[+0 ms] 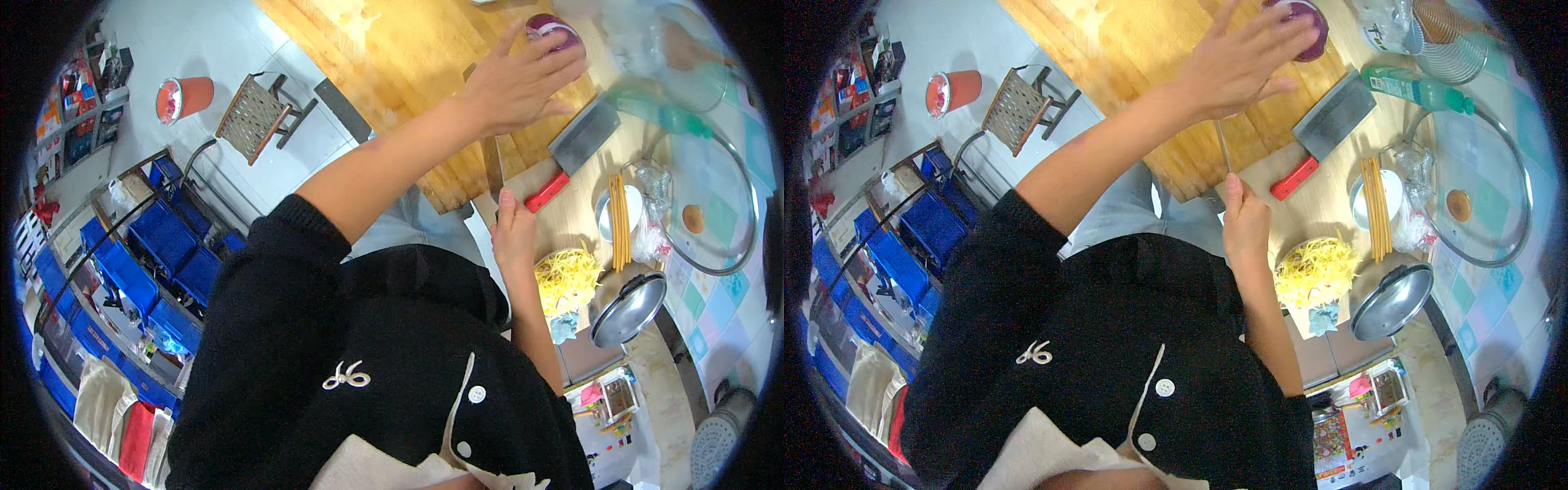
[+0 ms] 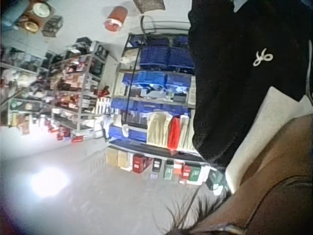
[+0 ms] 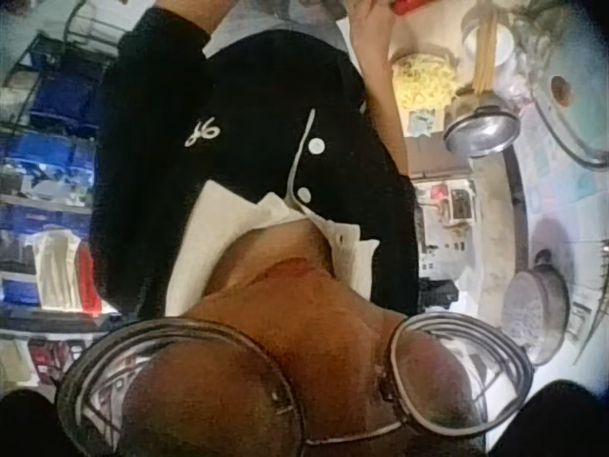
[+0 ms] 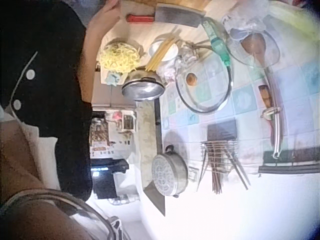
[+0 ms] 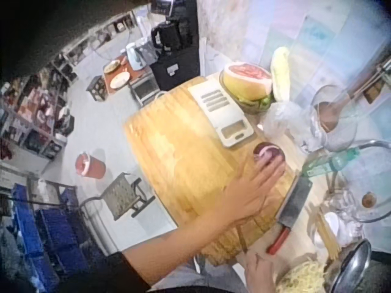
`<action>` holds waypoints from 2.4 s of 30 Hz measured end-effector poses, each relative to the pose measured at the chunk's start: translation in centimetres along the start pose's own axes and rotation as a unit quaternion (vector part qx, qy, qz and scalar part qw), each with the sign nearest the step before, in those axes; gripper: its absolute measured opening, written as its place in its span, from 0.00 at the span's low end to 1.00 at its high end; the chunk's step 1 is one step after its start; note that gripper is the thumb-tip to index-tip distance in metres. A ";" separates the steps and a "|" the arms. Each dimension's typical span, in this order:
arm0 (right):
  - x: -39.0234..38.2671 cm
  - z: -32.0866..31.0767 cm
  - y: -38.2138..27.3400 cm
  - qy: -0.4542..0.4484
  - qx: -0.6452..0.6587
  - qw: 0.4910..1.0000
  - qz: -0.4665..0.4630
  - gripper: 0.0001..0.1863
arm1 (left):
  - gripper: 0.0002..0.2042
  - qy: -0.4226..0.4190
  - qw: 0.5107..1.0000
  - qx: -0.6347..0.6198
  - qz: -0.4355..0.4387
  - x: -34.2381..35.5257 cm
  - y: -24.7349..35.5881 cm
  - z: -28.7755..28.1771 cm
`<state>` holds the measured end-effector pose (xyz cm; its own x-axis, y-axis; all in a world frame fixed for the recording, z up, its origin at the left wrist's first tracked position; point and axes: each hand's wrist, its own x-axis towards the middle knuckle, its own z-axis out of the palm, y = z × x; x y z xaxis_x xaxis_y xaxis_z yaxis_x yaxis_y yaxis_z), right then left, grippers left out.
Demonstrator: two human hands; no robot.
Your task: The person retrieves a plastic-wrapped piece of meat from the refrigerator, places it on a wooden cutting board, and uses a knife to cut it into smaller pieces. The person also handles a metal pot and a bowl of shredded vegetables during the sequence.
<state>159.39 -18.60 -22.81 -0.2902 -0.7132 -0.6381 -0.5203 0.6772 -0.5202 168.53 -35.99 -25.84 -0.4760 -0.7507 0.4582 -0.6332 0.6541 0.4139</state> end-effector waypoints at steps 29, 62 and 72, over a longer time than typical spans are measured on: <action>-3.5 -1.5 3.6 0.018 0.279 0.960 0.029 0.27 | 0.17 -0.192 0.979 -0.062 0.008 -8.5 -4.7 -0.6; -3.7 -2.0 5.4 0.053 0.331 0.942 0.027 0.33 | 0.20 -0.159 0.961 -0.068 -0.214 -7.9 -3.9 -1.4; -4.9 0.3 5.9 0.040 0.306 0.950 0.049 0.33 | 0.13 -0.117 0.969 -0.093 -0.199 -10.0 -3.7 -2.9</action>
<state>158.00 -11.04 -22.90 -0.3864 -0.6356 -0.6684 0.0705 0.7022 -0.7085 177.44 -30.63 -29.68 -0.3551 -0.9334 0.0518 -0.6849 0.2975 0.6652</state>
